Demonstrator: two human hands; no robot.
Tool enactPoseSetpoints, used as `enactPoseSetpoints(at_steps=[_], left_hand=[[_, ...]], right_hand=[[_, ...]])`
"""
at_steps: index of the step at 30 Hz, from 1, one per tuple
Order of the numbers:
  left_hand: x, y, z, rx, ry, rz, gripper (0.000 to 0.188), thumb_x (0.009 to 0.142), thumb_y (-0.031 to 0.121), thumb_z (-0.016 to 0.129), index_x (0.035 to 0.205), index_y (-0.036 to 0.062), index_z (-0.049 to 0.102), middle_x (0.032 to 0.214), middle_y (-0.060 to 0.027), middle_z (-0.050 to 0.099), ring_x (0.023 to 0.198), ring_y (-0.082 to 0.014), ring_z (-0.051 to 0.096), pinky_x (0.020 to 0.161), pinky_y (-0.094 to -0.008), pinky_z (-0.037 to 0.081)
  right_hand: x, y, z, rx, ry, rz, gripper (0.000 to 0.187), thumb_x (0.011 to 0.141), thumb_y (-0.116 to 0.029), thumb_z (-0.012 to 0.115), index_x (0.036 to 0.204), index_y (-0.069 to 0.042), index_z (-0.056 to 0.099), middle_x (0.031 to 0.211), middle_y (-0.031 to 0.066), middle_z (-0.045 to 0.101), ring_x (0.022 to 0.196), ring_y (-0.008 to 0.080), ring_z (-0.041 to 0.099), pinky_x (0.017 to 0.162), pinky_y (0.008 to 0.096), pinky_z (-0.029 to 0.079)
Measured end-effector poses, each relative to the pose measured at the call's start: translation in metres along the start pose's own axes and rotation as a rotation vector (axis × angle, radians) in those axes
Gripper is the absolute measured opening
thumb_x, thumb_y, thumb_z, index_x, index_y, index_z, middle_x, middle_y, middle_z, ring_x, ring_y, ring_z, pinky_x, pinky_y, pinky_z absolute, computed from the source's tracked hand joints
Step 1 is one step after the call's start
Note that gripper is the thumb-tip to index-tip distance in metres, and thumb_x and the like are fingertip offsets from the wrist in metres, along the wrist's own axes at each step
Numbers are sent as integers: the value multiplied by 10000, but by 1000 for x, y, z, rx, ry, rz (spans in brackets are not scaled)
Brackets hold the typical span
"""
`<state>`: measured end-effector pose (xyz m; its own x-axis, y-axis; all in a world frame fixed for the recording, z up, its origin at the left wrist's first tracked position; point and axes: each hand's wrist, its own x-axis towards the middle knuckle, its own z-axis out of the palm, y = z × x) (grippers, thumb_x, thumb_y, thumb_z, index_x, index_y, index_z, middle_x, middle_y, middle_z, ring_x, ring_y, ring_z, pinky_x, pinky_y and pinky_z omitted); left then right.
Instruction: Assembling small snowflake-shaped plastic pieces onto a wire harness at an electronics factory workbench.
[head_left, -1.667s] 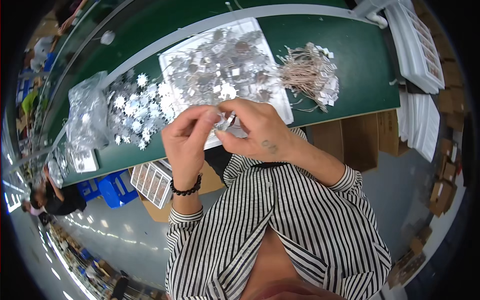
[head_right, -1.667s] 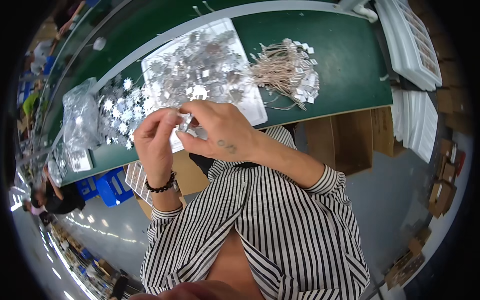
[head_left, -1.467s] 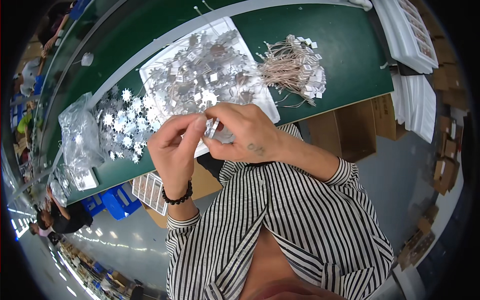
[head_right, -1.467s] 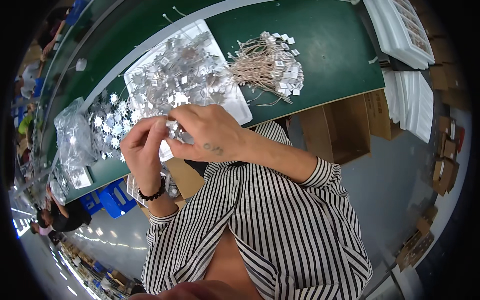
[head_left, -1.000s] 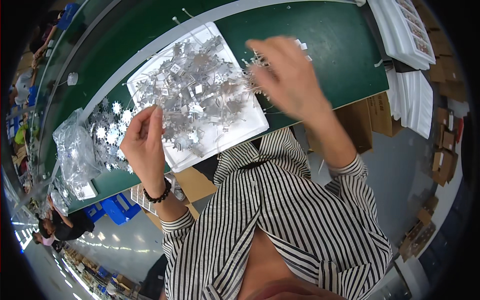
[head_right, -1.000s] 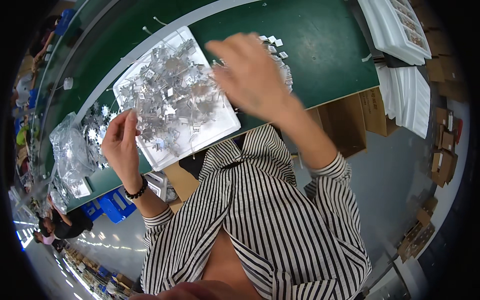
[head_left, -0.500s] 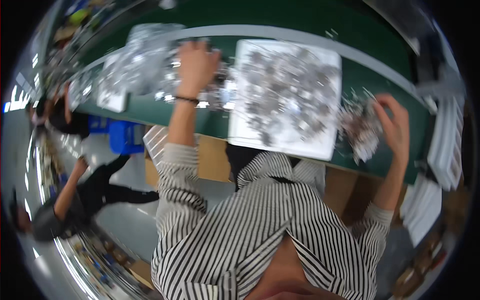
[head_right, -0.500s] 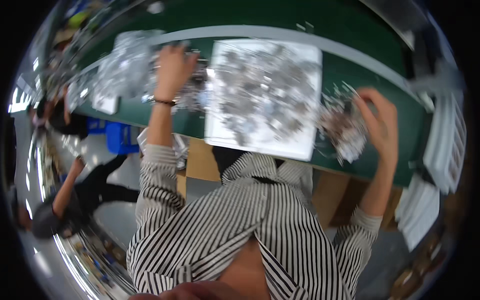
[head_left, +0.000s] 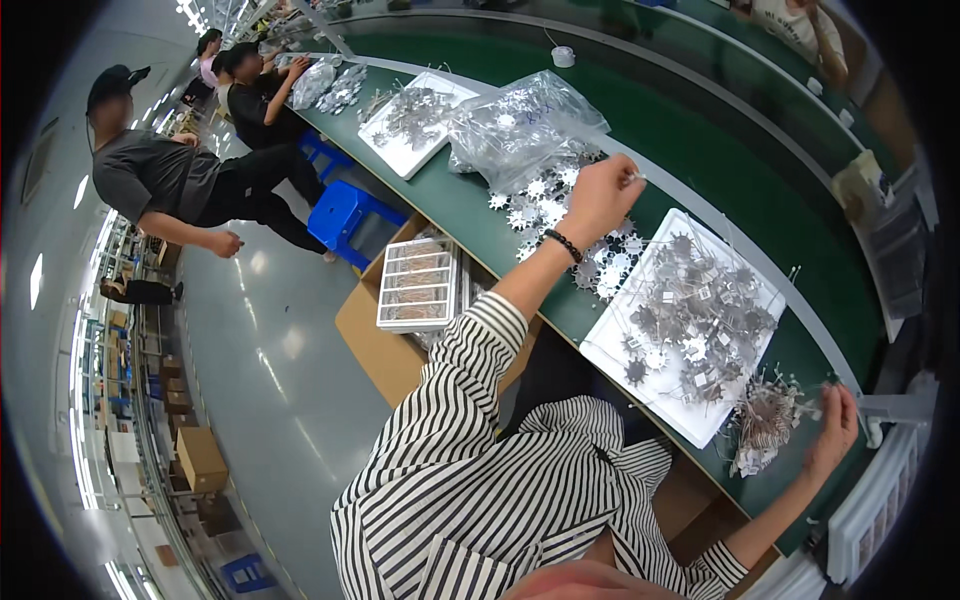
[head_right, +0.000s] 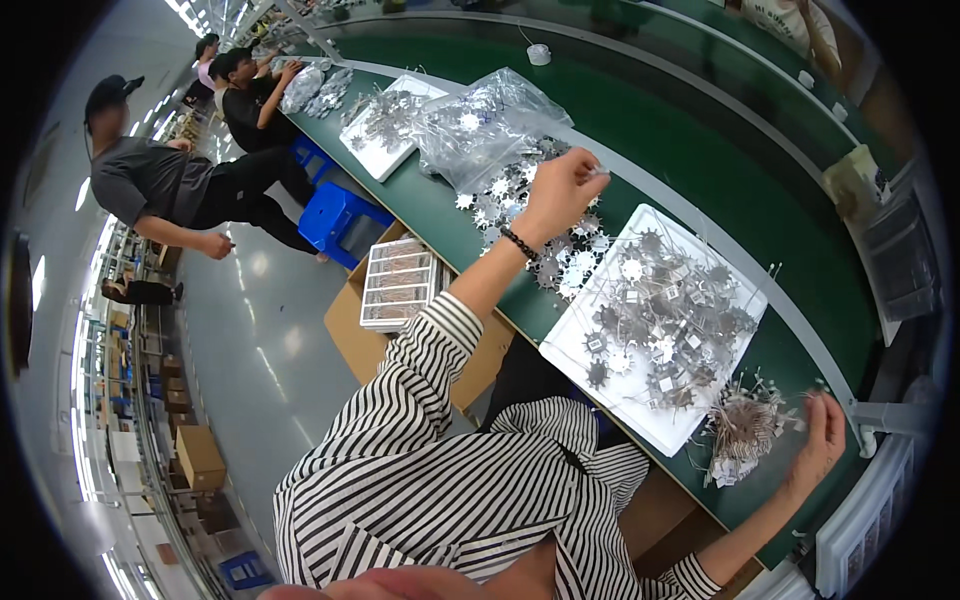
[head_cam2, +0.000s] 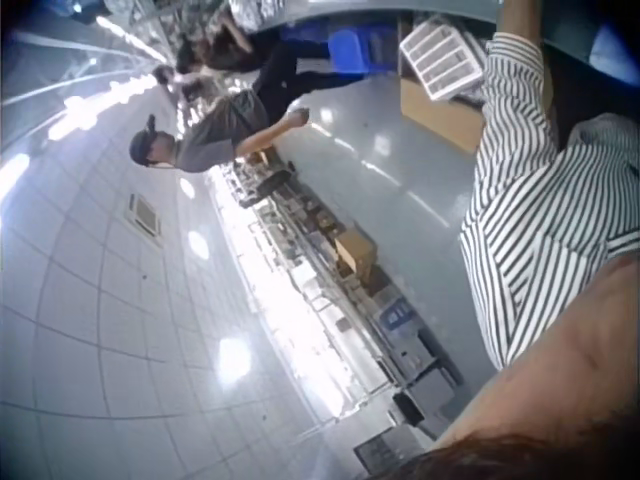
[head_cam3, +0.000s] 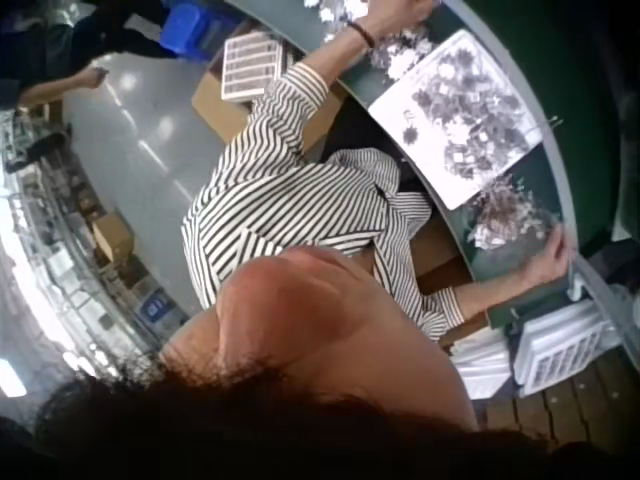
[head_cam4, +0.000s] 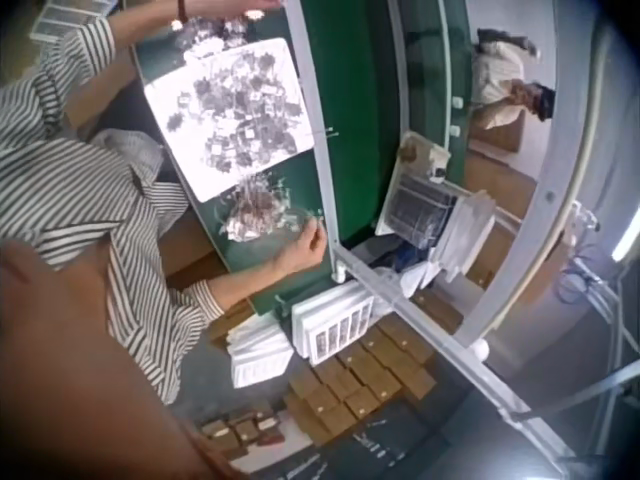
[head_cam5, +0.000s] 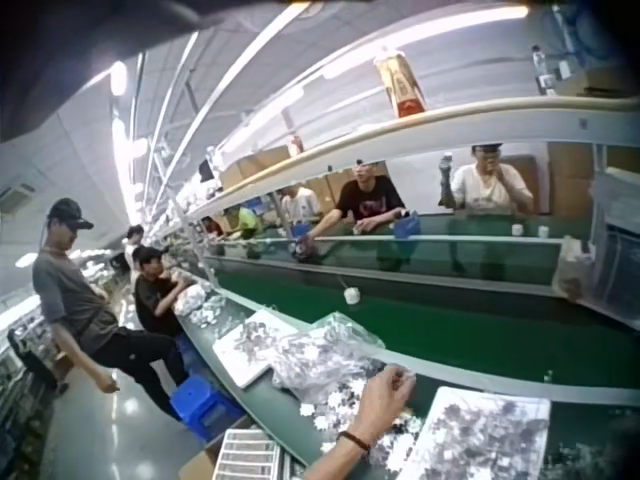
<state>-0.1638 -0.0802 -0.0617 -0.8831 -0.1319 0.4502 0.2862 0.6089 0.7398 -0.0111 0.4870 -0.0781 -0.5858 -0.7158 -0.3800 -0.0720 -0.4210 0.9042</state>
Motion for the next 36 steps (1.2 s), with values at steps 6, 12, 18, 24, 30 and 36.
enactPoseSetpoints(at_steps=[6, 12, 18, 24, 30, 36], left_hand=[[-37, 78, -9, -808, -80, -472, 292, 910, 73, 721, 1165, -37, 631, 929, -117, 681, 742, -179, 706, 666, -250, 579], [-84, 148, -9, -744, -297, -379, 356, 920, -1, 700, 1269, -51, 651, 999, -144, 711, 853, -209, 746, 751, -251, 596], [-110, 173, 2, -715, -296, -262, 355, 886, -31, 710, 1238, -63, 668, 996, -134, 741, 828, -161, 743, 704, -203, 587], [-123, 176, 2, -635, -277, -268, 347, 883, -31, 718, 1225, -69, 672, 995, -130, 719, 808, -153, 740, 681, -197, 580], [-121, 183, -4, -640, -238, -270, 340, 883, -34, 717, 1216, -74, 667, 1011, -130, 691, 800, -158, 741, 670, -194, 579], [-124, 186, -7, -659, -184, -287, 299, 884, -39, 714, 1178, -68, 670, 1022, -128, 673, 792, -162, 741, 661, -193, 579]], right_hand=[[4, 68, -41, 2244, 729, 2506, 214, 1029, -135, 620, 1204, -28, 681, 1034, 93, 740, 899, 141, 681, 832, 238, 547], [120, 199, -121, 2191, 357, 2114, 146, 947, -42, 667, 1069, -63, 745, 902, 6, 734, 650, 55, 544, 590, 174, 416], [159, 225, -168, 2358, 596, 1751, 42, 875, 24, 689, 911, 20, 711, 667, -10, 639, 527, 54, 443, 485, 194, 343], [164, 212, -172, 2180, 668, 1794, 69, 827, 57, 700, 881, 17, 711, 661, -14, 634, 504, 50, 412, 459, 201, 322], [167, 218, -172, 2034, 722, 1798, 91, 805, 66, 711, 877, 10, 715, 671, -12, 646, 503, 54, 415, 459, 202, 325], [169, 221, -177, 1957, 711, 1793, 119, 765, 60, 711, 832, -28, 669, 653, 13, 640, 476, 104, 457, 446, 240, 363]])
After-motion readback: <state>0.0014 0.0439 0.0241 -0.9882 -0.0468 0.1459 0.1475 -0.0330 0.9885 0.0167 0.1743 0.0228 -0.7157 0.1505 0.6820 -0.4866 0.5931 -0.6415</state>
